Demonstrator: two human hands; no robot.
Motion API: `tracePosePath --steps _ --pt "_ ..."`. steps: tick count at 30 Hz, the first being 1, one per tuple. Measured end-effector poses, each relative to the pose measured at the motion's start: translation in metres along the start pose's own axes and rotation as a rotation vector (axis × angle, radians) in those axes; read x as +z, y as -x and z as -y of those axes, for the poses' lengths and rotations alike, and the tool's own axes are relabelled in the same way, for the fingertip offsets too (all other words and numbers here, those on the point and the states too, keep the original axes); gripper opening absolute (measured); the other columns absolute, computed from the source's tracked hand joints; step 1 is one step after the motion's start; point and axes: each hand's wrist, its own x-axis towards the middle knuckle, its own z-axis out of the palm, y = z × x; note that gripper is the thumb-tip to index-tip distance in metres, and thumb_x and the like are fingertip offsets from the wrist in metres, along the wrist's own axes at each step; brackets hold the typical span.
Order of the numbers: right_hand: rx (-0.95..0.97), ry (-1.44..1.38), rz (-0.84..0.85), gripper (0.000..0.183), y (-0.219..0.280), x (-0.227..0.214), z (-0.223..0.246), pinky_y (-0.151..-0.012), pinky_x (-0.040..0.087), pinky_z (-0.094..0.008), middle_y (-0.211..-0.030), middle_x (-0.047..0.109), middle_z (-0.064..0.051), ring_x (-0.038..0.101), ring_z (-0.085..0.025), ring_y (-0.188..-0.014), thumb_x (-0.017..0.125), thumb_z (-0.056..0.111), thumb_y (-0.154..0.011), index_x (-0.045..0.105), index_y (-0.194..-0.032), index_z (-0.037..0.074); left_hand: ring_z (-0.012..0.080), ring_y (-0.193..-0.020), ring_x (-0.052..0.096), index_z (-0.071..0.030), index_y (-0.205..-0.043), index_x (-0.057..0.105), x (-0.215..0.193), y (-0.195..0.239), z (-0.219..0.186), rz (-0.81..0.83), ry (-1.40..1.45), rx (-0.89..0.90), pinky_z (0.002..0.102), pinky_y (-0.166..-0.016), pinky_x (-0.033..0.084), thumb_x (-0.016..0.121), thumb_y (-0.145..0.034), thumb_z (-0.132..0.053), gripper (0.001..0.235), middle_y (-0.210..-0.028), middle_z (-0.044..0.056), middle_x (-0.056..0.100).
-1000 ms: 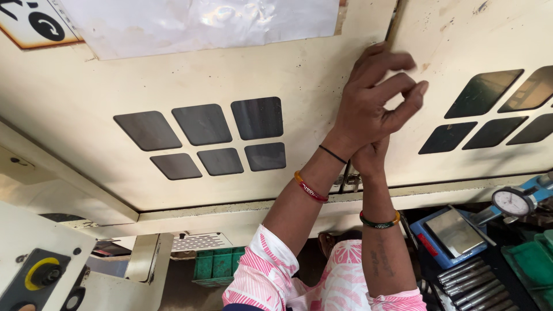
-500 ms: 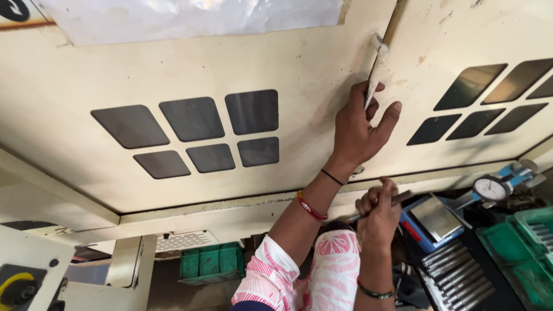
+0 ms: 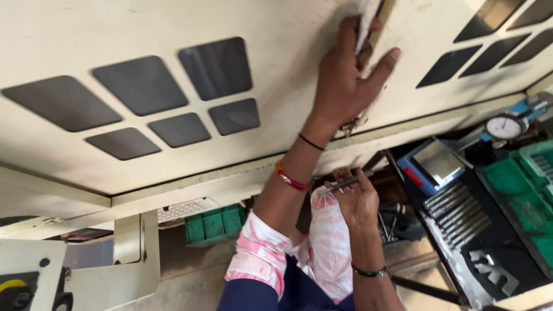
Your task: The person uses a metal rod to turn a lock on a machine door, then opens the door to reach inside and adjust a component. The person closes the door and repeats the locking and unlocking process.
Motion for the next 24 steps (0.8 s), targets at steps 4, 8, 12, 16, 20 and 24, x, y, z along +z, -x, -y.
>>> tracePosePath --steps 4,8,12,16,20,24 --pt "-0.051 0.058 0.094 0.017 0.003 0.005 -0.007 -0.098 0.05 -0.063 -0.117 0.064 -0.011 0.062 -0.035 -0.122 0.054 0.008 -0.097 0.051 -0.112 0.017 0.0073 -0.052 0.045 -0.013 -0.136 0.052 -0.032 0.012 0.006 -0.034 -0.079 0.039 0.025 -0.053 0.04 0.077 -0.101 -0.029 0.046 -0.066 -0.001 0.045" --pt "-0.02 0.1 0.028 0.032 0.004 0.012 -0.017 -0.099 0.052 -0.063 -0.122 0.065 -0.015 0.062 -0.035 -0.122 0.048 -0.001 -0.093 0.045 -0.12 0.017 0.0069 -0.053 0.048 -0.015 -0.137 0.051 -0.069 0.025 0.018 -0.106 -0.126 0.124 0.022 -0.053 0.042 0.077 -0.105 -0.024 0.043 -0.07 -0.003 0.05" --pt "-0.005 0.089 0.094 0.043 0.008 0.023 -0.033 -0.102 0.05 -0.067 -0.125 0.063 -0.019 0.065 -0.034 -0.119 0.047 -0.008 -0.098 0.035 -0.137 0.008 0.0078 -0.059 0.054 -0.011 -0.139 0.045 -0.103 0.035 0.035 -0.237 -0.215 0.274 0.022 -0.054 0.046 0.075 -0.103 -0.019 0.047 -0.09 -0.003 0.061" --pt "0.035 0.225 -0.052 0.068 0.006 0.029 -0.055 -0.098 0.05 -0.063 -0.122 0.063 -0.019 0.066 -0.034 -0.112 0.045 -0.009 -0.095 0.013 -0.14 0.03 0.0106 -0.063 0.054 0.001 -0.139 0.033 -0.146 0.037 0.059 -0.287 -0.242 0.46 0.025 -0.056 0.045 0.074 -0.101 -0.006 0.057 -0.11 0.003 0.062" --pt "0.085 0.322 0.052 0.065 0.0 0.023 -0.076 -0.094 0.055 -0.06 -0.124 0.064 -0.016 0.067 -0.028 -0.115 0.047 -0.002 -0.1 0.014 -0.142 0.035 0.0124 -0.075 0.047 -0.008 -0.121 0.053 -0.191 0.039 0.072 -0.319 -0.556 0.697 0.031 -0.065 0.043 0.076 -0.089 0.0 0.04 -0.111 0.013 0.055" --pt "0.119 0.308 0.168 0.056 -0.008 0.019 -0.095 -0.096 0.057 -0.058 -0.13 0.065 -0.016 0.069 -0.031 -0.12 0.049 -0.003 -0.106 0.026 -0.15 0.021 0.0241 -0.1 0.052 -0.013 -0.101 0.066 -0.229 0.051 0.066 -0.362 -0.747 0.633 0.036 -0.077 0.046 0.075 -0.083 -0.001 0.024 -0.106 0.01 0.049"
